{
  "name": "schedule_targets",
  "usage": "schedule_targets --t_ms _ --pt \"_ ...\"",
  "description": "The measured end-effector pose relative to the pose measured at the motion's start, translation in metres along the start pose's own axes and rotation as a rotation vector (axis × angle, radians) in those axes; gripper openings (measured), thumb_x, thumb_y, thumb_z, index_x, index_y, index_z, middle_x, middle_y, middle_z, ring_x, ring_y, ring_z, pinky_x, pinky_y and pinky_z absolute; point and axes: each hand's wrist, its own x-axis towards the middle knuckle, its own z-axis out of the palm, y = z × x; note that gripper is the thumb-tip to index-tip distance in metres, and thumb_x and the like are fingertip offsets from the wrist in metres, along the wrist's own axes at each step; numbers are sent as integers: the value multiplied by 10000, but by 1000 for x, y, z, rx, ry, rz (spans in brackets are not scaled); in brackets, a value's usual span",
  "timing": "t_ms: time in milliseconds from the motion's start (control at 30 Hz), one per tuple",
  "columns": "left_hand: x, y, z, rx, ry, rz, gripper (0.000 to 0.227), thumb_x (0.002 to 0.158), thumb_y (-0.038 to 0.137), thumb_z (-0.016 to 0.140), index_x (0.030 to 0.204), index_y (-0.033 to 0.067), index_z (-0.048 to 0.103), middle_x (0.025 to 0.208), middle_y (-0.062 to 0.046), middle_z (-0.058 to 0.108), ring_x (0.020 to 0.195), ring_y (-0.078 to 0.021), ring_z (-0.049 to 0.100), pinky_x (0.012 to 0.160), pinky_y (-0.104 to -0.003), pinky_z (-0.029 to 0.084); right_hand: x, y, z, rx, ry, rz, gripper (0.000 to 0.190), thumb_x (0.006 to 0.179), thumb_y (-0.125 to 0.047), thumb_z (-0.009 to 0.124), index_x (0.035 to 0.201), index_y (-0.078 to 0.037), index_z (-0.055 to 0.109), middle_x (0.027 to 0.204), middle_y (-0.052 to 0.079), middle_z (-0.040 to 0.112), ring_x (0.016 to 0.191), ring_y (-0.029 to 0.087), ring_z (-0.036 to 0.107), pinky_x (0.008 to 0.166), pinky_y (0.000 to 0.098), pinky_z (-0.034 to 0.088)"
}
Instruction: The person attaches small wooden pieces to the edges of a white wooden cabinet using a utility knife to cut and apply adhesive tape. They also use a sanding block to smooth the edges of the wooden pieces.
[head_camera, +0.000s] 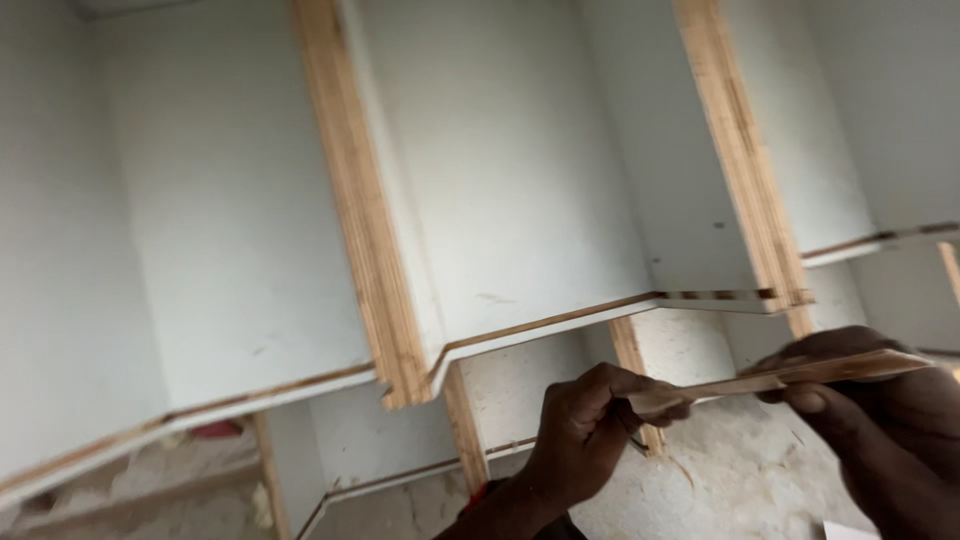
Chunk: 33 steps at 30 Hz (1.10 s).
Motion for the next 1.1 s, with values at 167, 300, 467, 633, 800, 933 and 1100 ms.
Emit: schedule_targets --t_ms 167,300,467,633,800,933,1100 --pt "-30 15 -43 456 51 -83 140 1034 56 608 1105 -20 702 833 -131 741 746 -167 744 667 -314 612 5 -59 71 -28 19 13 193 954 -2 633 1145 23 645 1067 153 738 1072 218 738 935 378 603" --pt "-63 24 -64 591 44 -116 116 1019 129 692 1051 23 727 817 -85 735 700 -136 703 632 -294 568 13 -64 107 10 -175 -252 170 978 -26 632 1142 15 647 1105 126 734 1064 194 738 940 344 646" --pt "-91 39 -94 833 284 -223 92 971 190 724 986 106 761 845 -32 778 700 -111 727 620 -267 581 9 -56 130 20 -208 -385 111 1024 -42 648 1127 -5 630 1126 117 723 1076 155 728 947 316 643" --pt "-114 53 -134 1003 618 55 122 935 127 763 1025 69 706 952 -66 738 869 -207 732 785 -343 598 -1 -52 156 -134 -230 -526 88 1044 -38 706 1112 -13 658 1095 126 729 946 135 727 833 291 631" --pt "-116 61 -151 1242 553 270 277 880 84 808 1128 64 686 1112 -86 687 1103 -320 611 955 -431 514 5 -39 195 -359 -193 -736 176 1101 -60 766 1113 -2 600 1029 118 746 981 169 774 857 282 653" --pt "-105 66 -154 1240 553 279 187 879 88 808 1034 90 705 1048 -42 707 1062 -270 619 933 -405 521 5 -38 215 -403 -180 -815 179 1125 -29 756 1101 16 585 1035 136 736 1015 178 775 867 270 657" --pt "-97 65 -162 1250 553 248 99 885 75 803 924 94 714 959 -21 722 1017 -252 624 883 -393 530 5 -40 231 -409 -153 -863 189 1097 19 734 1063 38 549 1049 161 714 1030 214 764 847 291 653"
